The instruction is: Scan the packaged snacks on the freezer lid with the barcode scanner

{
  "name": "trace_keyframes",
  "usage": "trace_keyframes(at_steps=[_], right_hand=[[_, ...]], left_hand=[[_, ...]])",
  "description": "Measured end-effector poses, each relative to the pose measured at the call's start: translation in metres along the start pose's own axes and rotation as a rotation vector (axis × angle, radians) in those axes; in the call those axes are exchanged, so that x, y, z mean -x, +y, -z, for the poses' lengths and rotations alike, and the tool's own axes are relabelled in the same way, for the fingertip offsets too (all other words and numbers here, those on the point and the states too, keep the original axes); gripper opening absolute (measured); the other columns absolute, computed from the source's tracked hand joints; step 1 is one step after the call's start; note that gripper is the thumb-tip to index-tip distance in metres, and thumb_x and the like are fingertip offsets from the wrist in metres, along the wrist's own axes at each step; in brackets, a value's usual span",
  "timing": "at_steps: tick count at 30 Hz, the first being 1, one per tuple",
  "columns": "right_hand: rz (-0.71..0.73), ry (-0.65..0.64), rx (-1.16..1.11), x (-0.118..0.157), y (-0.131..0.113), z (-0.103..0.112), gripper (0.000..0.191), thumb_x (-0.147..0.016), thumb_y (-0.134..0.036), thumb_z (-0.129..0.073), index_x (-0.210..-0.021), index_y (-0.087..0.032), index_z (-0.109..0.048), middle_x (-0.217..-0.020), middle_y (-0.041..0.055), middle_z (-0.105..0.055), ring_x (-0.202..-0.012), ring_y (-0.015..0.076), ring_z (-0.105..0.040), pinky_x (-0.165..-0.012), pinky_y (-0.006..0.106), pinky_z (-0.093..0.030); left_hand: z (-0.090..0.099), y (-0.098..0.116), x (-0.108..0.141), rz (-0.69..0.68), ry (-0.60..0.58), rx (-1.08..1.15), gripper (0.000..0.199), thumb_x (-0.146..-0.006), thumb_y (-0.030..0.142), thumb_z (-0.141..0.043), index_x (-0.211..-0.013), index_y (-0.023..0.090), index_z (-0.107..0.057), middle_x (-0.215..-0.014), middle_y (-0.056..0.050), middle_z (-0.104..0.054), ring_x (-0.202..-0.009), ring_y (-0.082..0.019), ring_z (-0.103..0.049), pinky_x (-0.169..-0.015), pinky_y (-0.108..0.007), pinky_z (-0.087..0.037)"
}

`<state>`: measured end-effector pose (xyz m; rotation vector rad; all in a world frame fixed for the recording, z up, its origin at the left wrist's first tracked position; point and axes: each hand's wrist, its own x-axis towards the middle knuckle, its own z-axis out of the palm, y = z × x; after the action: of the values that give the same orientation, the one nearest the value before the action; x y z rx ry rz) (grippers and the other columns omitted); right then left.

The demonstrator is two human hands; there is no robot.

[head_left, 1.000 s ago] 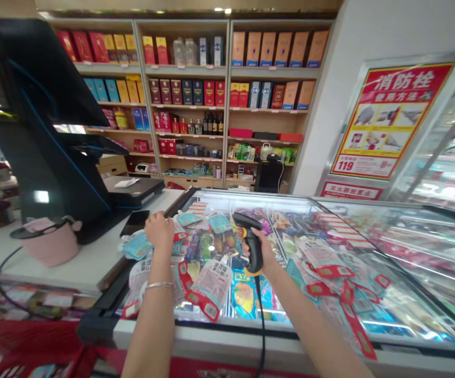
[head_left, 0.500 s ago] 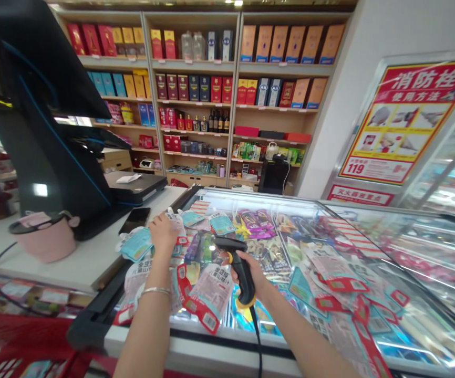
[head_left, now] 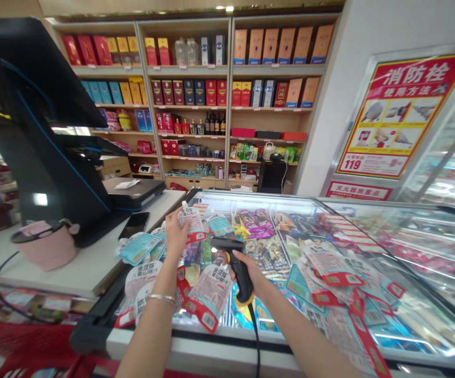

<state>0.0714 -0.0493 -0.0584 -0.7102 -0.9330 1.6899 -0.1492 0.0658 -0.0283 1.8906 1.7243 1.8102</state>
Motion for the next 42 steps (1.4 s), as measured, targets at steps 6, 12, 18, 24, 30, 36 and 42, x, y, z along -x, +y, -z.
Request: trace_keyframes(at_steps=[6,12,18,24,30,36,42], right_hand=[[0.020,0.026,0.024,0.000,0.001,0.000,0.037,-0.072,-0.045,-0.066,-0.087,-0.011,-0.068,-0.058,0.0027,-0.062,-0.039,0.0088,-0.048,-0.037,0.021,-0.037],[0.014,0.019,0.001,-0.003,0.003,0.003,0.040,-0.068,-0.045,-0.070,-0.087,-0.010,-0.068,-0.064,0.0027,-0.063,-0.039,0.0080,-0.049,-0.036,0.021,-0.037],[0.095,0.049,-0.032,0.000,-0.012,-0.002,0.039,-0.068,-0.046,-0.068,-0.083,-0.011,-0.068,-0.061,0.0028,-0.064,-0.040,0.0084,-0.049,-0.037,0.020,-0.038],[0.192,0.079,-0.111,0.042,-0.065,0.024,0.037,-0.073,-0.048,-0.061,-0.084,-0.012,-0.068,-0.048,-0.0002,-0.056,-0.038,0.0089,-0.044,-0.036,0.019,-0.035],[0.373,0.262,-0.126,0.116,-0.122,0.086,0.035,-0.076,-0.046,-0.058,-0.089,-0.015,-0.066,-0.049,-0.0017,-0.053,-0.039,0.0096,-0.042,-0.034,0.020,-0.034],[0.562,0.479,-0.135,0.184,-0.143,0.149,0.029,-0.076,-0.039,-0.058,-0.091,-0.016,-0.064,-0.067,0.0010,-0.061,-0.040,0.0075,-0.041,-0.033,0.020,-0.034],[0.514,0.550,-0.161,0.225,-0.125,0.203,0.027,-0.073,-0.042,-0.062,-0.081,-0.017,-0.062,-0.052,-0.0028,-0.048,-0.039,0.0090,-0.040,-0.033,0.020,-0.034]], left_hand=[[0.002,-0.005,-0.002,0.035,0.012,0.003,0.042,-0.073,0.026,-0.057,-0.115,0.021,-0.059,-0.111,-0.008,-0.052,-0.108,-0.024,-0.053,-0.098,-0.038,-0.041],[0.002,-0.006,-0.002,0.003,-0.017,-0.016,0.038,-0.075,0.029,-0.057,-0.112,0.024,-0.060,-0.115,-0.006,-0.052,-0.108,-0.023,-0.053,-0.098,-0.037,-0.041],[0.001,-0.007,-0.001,0.043,-0.062,-0.068,0.033,-0.076,0.031,-0.055,-0.107,0.024,-0.065,-0.116,-0.008,-0.052,-0.109,-0.023,-0.053,-0.099,-0.039,-0.041],[-0.014,0.036,0.003,0.091,-0.037,-0.032,0.032,-0.076,0.033,-0.056,-0.101,0.019,-0.070,-0.116,-0.011,-0.051,-0.107,-0.026,-0.053,-0.099,-0.044,-0.041],[-0.058,0.141,0.040,-0.014,-0.255,0.199,0.029,-0.074,0.031,-0.061,-0.099,0.021,-0.072,-0.118,-0.010,-0.052,-0.114,-0.027,-0.050,-0.102,-0.044,-0.039],[-0.129,0.222,0.109,0.056,-0.511,0.393,0.031,-0.077,0.030,-0.059,-0.105,0.019,-0.069,-0.123,-0.011,-0.055,-0.118,-0.026,-0.050,-0.104,-0.042,-0.036],[-0.179,0.253,0.169,-0.096,-0.838,0.415,0.047,-0.077,0.043,-0.060,-0.119,0.023,-0.061,-0.148,-0.009,-0.033,-0.140,-0.030,-0.021,-0.112,-0.046,-0.022]])
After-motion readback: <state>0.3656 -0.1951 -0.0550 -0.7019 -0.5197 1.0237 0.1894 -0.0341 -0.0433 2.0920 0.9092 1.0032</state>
